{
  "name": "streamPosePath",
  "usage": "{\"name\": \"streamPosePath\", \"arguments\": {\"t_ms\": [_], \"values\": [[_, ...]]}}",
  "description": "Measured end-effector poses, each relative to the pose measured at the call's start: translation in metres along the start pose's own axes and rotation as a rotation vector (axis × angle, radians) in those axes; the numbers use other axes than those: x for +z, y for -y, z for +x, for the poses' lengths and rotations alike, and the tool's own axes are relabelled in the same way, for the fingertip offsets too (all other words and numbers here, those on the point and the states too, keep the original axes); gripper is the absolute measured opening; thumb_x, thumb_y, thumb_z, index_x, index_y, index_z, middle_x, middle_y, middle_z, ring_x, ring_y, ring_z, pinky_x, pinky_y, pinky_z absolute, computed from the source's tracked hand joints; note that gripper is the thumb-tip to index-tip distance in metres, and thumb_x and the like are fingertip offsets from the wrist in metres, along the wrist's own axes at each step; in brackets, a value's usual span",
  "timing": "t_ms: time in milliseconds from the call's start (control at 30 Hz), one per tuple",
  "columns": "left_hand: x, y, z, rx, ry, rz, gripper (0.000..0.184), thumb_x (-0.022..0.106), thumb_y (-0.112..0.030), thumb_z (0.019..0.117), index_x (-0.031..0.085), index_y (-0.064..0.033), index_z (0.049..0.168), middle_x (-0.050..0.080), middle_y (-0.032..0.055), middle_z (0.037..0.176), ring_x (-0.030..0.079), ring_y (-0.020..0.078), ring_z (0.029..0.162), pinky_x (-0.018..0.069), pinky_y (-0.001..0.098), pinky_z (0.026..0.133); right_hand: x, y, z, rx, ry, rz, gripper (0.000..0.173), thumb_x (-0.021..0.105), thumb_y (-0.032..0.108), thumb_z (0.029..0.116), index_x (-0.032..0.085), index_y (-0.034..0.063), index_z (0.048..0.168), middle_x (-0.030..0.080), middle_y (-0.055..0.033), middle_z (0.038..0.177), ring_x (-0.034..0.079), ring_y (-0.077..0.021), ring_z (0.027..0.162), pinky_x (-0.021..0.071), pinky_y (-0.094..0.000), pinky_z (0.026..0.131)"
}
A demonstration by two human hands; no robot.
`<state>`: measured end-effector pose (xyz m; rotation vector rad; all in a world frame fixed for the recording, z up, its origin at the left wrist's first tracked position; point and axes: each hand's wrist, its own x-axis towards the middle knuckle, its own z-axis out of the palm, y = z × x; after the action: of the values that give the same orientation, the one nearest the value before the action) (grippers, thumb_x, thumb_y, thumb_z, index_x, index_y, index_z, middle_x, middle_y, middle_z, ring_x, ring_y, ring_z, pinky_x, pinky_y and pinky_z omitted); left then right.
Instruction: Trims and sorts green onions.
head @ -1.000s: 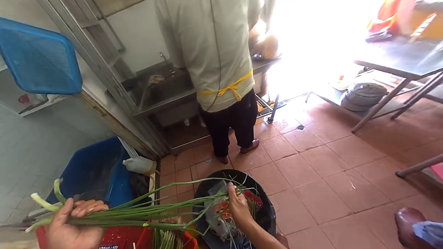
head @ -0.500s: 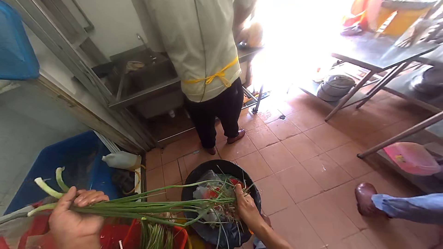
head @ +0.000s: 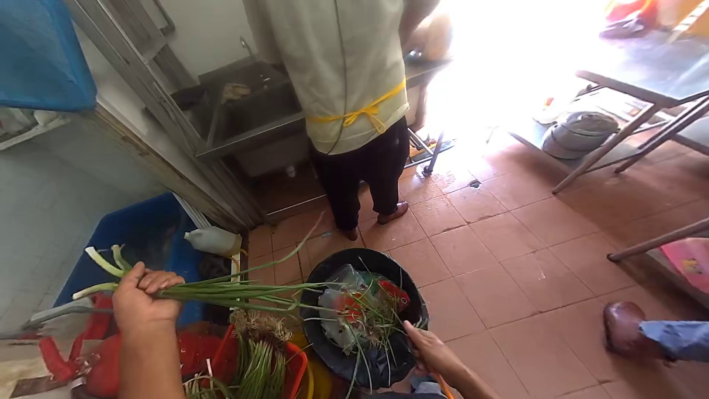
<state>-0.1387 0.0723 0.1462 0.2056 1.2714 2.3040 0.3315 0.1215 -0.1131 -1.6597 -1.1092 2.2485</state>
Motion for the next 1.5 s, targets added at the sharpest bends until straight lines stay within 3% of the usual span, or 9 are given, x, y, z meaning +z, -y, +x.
{"name": "streamPosePath", "arguments": {"t_ms": [133,433,567,700,833,933,1067,1267,1500], "values": [[0.025,0.000,-0.008,0.047,0.017,0.015,0.041,0.032,-0.021,0.1091,0.041,-0.0207,0.069,0.034,-0.0094,0.047,0.039,0.0011,0.038,0.0389,0.0137,0.043,0.033,-0.007,0.040,0.190,0.061,-0.409,0.052,0.047,0.048,0.1072,0.049,0.0072,0.138,0.061,-0.0186,0.108,0.065,-0.0302,0.086,0.0558,-0.0495,0.078],[0.063,-0.004,-0.041,0.064,0.081,-0.177,0.044,0.030,-0.021,0.1084,0.042,-0.0184,0.067,0.037,-0.0079,0.048,0.043,0.0024,0.039,0.0409,0.0137,0.044,0.117,0.007,0.031,-0.072,0.633,-0.138,0.037,0.060,0.047,0.1002,0.052,0.0129,0.113,0.050,0.0006,0.077,0.051,-0.0121,0.059,0.0499,-0.0314,0.058],[0.053,-0.010,-0.050,0.059,0.105,-0.192,0.046,0.027,-0.022,0.1091,0.044,-0.0176,0.066,0.040,-0.0078,0.049,0.044,0.0015,0.041,0.0408,0.0124,0.045,0.124,0.040,0.022,-0.143,0.766,0.510,0.032,0.037,0.046,0.1078,0.050,0.0179,0.114,0.055,0.0038,0.079,0.056,-0.0107,0.065,0.0536,-0.0298,0.064],[0.034,-0.020,-0.046,0.020,0.136,-0.207,0.050,0.026,-0.026,0.1098,0.044,-0.0174,0.064,0.041,-0.0080,0.048,0.045,0.0001,0.040,0.0395,0.0115,0.043,0.105,0.065,0.025,-0.197,0.698,0.848,0.067,0.008,0.066,0.1041,0.054,0.0168,0.101,0.053,0.0024,0.071,0.053,-0.0109,0.059,0.0491,-0.0262,0.055],[0.013,-0.021,-0.037,-0.021,0.112,-0.185,0.048,0.027,-0.027,0.1094,0.046,-0.0175,0.067,0.040,-0.0092,0.047,0.043,-0.0010,0.038,0.0376,0.0105,0.041,0.080,0.064,0.025,-0.226,0.748,0.749,0.061,0.018,0.057,0.1087,0.053,0.0180,0.076,0.041,0.0075,0.056,0.040,-0.0049,0.044,0.0392,-0.0202,0.044],[-0.003,-0.030,-0.031,-0.041,0.115,-0.174,0.045,0.027,-0.027,0.1098,0.048,-0.0167,0.071,0.039,-0.0106,0.047,0.041,-0.0029,0.037,0.0357,0.0090,0.039,0.048,0.047,0.019,-0.176,0.799,0.629,0.055,0.025,0.058,0.1080,0.051,0.0215,0.076,0.037,0.0096,0.055,0.036,-0.0024,0.043,0.0352,-0.0184,0.042],[-0.015,-0.042,-0.043,-0.078,0.161,-0.140,0.041,0.028,-0.029,0.1105,0.051,-0.0168,0.078,0.039,-0.0116,0.050,0.041,-0.0046,0.038,0.0351,0.0083,0.039,0.033,0.032,0.037,-0.025,0.391,0.417,0.055,0.019,0.054,0.1103,0.049,0.0160,0.085,0.036,0.0056,0.055,0.033,-0.0069,0.042,0.0331,-0.0221,0.041],[-0.025,-0.039,-0.064,-0.113,0.196,-0.076,0.043,0.027,-0.030,0.1110,0.055,-0.0160,0.080,0.043,-0.0105,0.052,0.043,-0.0036,0.039,0.0388,0.0097,0.039,0.086,0.058,0.055,0.084,0.565,0.134,0.070,0.013,0.069,0.1038,0.056,0.0147,0.108,0.049,0.0023,0.069,0.049,-0.0118,0.054,0.0489,-0.0290,0.054],[-0.054,-0.037,-0.079,-0.144,0.084,-0.062,0.041,0.028,-0.030,0.1102,0.055,-0.0166,0.083,0.043,-0.0105,0.052,0.043,-0.0038,0.039,0.0386,0.0095,0.039,0.104,0.059,0.043,-0.148,0.732,0.445,0.068,0.011,0.072,0.1000,0.055,0.0212,0.099,0.049,0.0080,0.068,0.046,-0.0059,0.055,0.0427,-0.0232,0.052]]}}
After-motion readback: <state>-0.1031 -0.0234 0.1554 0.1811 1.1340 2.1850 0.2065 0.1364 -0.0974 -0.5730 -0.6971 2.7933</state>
